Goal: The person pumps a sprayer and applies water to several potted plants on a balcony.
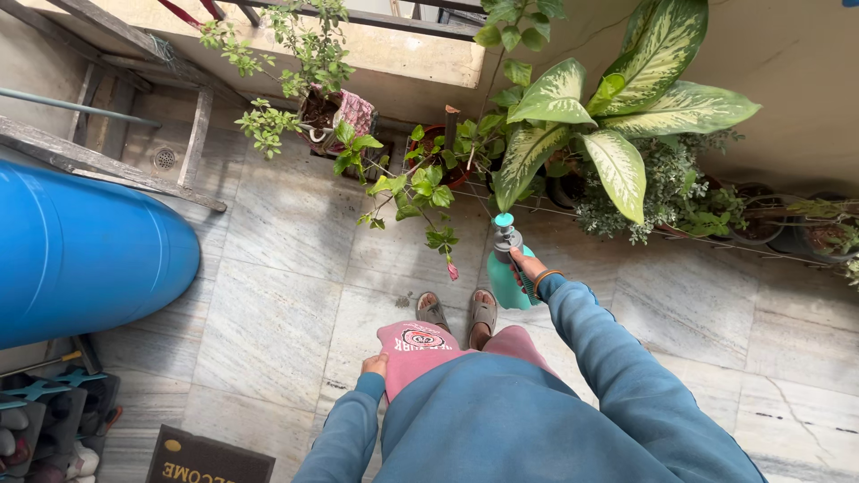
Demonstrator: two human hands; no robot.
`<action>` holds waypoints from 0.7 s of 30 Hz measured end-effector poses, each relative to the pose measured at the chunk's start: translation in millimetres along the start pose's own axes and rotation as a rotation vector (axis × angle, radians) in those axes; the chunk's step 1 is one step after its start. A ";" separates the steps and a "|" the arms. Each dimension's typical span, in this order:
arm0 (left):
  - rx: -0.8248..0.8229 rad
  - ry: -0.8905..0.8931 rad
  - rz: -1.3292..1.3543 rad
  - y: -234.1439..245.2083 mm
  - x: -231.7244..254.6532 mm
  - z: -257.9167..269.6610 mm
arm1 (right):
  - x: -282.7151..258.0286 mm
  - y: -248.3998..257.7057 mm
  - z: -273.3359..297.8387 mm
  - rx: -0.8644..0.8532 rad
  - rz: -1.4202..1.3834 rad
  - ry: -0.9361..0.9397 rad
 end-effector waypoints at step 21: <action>0.124 -0.612 -0.201 -119.6 398.7 -63.0 | -10.0 23.5 -39.8 -0.041 0.063 0.049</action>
Point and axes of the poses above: each hand's wrist, its own z-axis away from the middle knuckle, its own y-axis out of the back of the hand, x = y × z, the point moved 7 cm from there along -z, towards the middle knuckle, and after that the axes turned 3 degrees about -x, right-handed, at the moved point
